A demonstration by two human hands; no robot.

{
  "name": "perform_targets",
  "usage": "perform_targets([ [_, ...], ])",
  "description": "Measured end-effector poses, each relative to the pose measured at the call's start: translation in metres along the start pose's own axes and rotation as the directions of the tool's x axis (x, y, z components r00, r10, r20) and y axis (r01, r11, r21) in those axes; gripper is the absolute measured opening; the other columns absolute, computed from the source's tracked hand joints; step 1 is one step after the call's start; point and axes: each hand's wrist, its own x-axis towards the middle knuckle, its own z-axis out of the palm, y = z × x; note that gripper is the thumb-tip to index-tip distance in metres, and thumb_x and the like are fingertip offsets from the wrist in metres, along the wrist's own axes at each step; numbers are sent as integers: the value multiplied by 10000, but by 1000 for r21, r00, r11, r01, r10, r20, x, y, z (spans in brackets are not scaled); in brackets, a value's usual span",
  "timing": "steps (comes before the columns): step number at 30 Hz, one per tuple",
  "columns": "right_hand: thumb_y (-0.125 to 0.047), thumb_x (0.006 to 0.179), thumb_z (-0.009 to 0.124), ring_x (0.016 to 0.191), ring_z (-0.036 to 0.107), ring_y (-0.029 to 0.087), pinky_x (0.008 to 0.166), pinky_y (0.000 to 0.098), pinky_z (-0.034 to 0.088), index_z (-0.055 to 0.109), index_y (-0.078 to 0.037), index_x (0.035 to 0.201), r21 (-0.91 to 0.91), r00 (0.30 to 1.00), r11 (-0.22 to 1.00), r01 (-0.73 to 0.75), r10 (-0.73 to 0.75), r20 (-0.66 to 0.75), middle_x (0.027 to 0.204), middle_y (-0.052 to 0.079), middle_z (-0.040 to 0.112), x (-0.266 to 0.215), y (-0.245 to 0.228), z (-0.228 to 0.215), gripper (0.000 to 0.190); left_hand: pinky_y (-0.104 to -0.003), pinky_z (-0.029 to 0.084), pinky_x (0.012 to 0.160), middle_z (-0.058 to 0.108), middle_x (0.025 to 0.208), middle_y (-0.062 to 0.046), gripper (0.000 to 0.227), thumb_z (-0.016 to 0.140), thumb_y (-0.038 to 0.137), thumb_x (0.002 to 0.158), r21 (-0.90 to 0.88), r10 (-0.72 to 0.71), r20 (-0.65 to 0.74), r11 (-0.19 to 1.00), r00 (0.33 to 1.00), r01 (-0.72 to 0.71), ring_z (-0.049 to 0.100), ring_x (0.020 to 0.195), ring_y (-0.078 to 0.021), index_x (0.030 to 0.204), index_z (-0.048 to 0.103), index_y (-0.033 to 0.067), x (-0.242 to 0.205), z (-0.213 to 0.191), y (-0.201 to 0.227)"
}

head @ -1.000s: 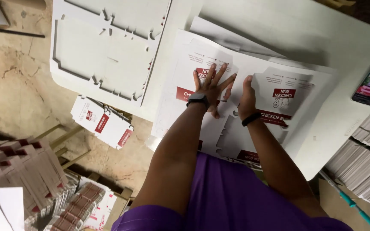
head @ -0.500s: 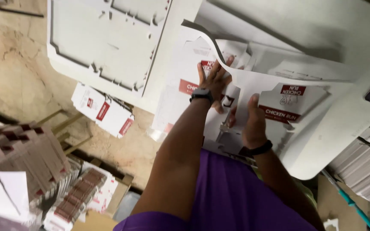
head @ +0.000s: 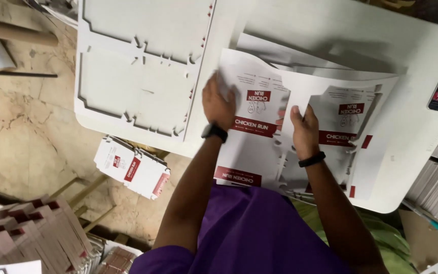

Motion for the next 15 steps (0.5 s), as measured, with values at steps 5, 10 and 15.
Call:
perform_targets([
  [5, -471, 1093, 557, 845, 700, 202, 714, 369, 591, 559, -39, 1203, -69, 992, 996, 60, -67, -104, 975, 151, 723, -8, -1, 8, 446, -461, 574, 951, 697, 1248, -64, 735, 657, 742, 852, -106, -334, 455, 900, 825, 423, 682, 1176, -304, 1362, 614, 214, 60, -46, -8],
  [10, -249, 990, 764, 1028, 582, 331, 819, 443, 515, 536, -71, 1260, -549, 739, 825, 138, -454, -497, 1164, 156, 537, 23, 40, -22, 396, -496, 588, 879, 733, 1124, -139, 745, 701, 706, 774, -53, -160, 640, 967, 751, 251, 717, 1076, -360, 1264, 631, 148, 92, -69, -2],
  [15, -264, 952, 743, 708, 614, 256, 578, 332, 534, 644, -77, 1127, -514, 867, 854, 82, -315, -387, 878, 111, 604, 58, 63, 64, 276, -471, 582, 898, 737, 1104, -162, 669, 641, 608, 859, 172, -190, 686, 980, 703, 97, 724, 1067, -352, 1276, 664, 85, 103, -89, 22],
])
